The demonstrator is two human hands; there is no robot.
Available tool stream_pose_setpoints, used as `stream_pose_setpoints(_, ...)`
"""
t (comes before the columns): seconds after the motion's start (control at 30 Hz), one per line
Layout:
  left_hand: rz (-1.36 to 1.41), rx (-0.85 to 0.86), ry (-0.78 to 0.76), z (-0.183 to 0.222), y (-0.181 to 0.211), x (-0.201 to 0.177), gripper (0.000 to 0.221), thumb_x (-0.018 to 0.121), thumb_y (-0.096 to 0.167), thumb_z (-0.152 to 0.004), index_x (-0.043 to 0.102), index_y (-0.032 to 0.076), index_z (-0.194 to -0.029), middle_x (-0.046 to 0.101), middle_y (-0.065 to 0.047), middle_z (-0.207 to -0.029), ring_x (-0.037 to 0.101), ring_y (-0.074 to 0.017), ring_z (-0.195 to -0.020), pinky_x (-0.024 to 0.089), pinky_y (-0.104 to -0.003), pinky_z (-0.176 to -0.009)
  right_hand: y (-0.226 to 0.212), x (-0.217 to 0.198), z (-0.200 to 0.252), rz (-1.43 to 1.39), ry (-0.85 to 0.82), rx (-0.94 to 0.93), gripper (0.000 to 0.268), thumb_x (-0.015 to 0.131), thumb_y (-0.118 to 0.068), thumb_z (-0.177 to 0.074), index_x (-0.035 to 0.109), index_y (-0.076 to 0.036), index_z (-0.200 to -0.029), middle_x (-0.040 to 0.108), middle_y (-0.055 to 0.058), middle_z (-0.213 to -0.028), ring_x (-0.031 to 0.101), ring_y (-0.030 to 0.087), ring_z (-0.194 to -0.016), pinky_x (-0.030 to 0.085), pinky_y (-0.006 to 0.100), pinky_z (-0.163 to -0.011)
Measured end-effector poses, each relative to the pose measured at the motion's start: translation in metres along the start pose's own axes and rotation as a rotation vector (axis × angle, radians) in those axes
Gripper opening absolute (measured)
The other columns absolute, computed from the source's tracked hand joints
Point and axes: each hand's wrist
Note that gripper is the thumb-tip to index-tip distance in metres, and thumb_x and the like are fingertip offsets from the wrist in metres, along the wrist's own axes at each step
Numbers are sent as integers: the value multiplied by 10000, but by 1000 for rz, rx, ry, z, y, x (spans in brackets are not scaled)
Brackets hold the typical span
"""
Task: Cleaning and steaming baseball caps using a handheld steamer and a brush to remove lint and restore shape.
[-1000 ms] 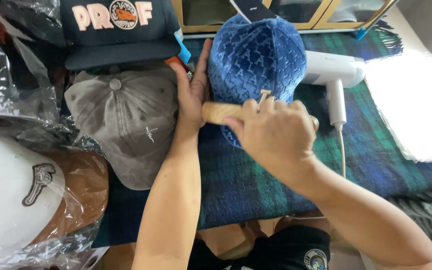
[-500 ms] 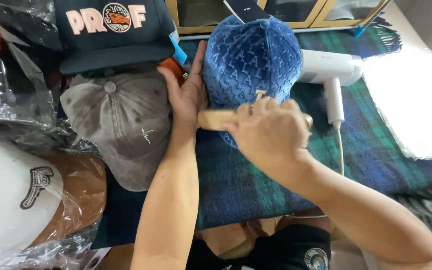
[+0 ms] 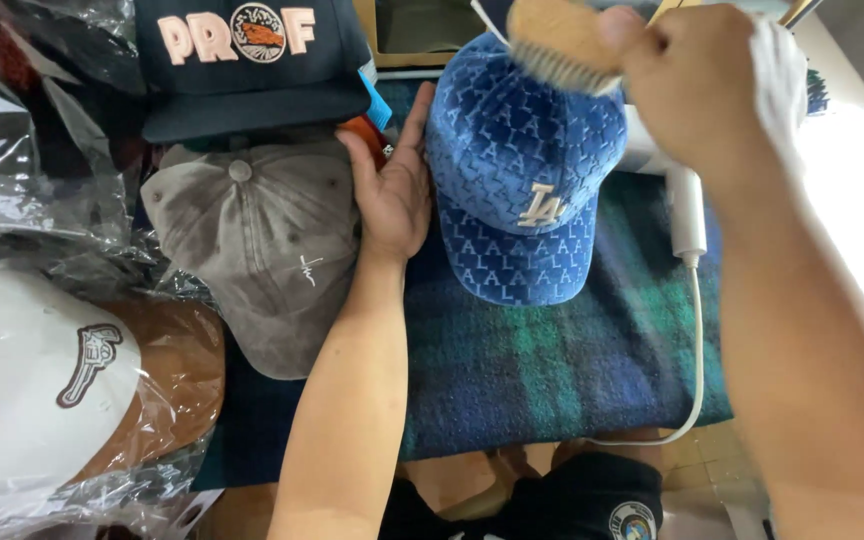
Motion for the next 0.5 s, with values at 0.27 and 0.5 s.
stream_pose_setpoints(0.27, -32, 19, 9, -4, -3, 1, 1051, 157, 818, -883, 186, 107, -1657, 196, -149, -1733, 191, -307, -1623, 137, -448, -1351, 31, 62, 95, 184, 631, -504, 577, 520, -475, -1156, 559, -172, -667, 527, -32, -580, 501, 136, -485, 344, 320, -470)
stream_pose_setpoints(0.5, -64, 12, 23, -5, -4, 0, 1040, 163, 827, -878, 198, 136, -1654, 223, -157, -1722, 213, -321, -1609, 134, -471, -1334, 63, 73, 87, -252, 396, -497, 523, 523, -401, -1091, 638, -43, -728, 650, 79, -700, 568, 210, -552, 441, 386, -511)
Point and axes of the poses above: each hand's wrist, its own z-axis away from the middle knuckle, its own x-axis out of the palm, y = z × x
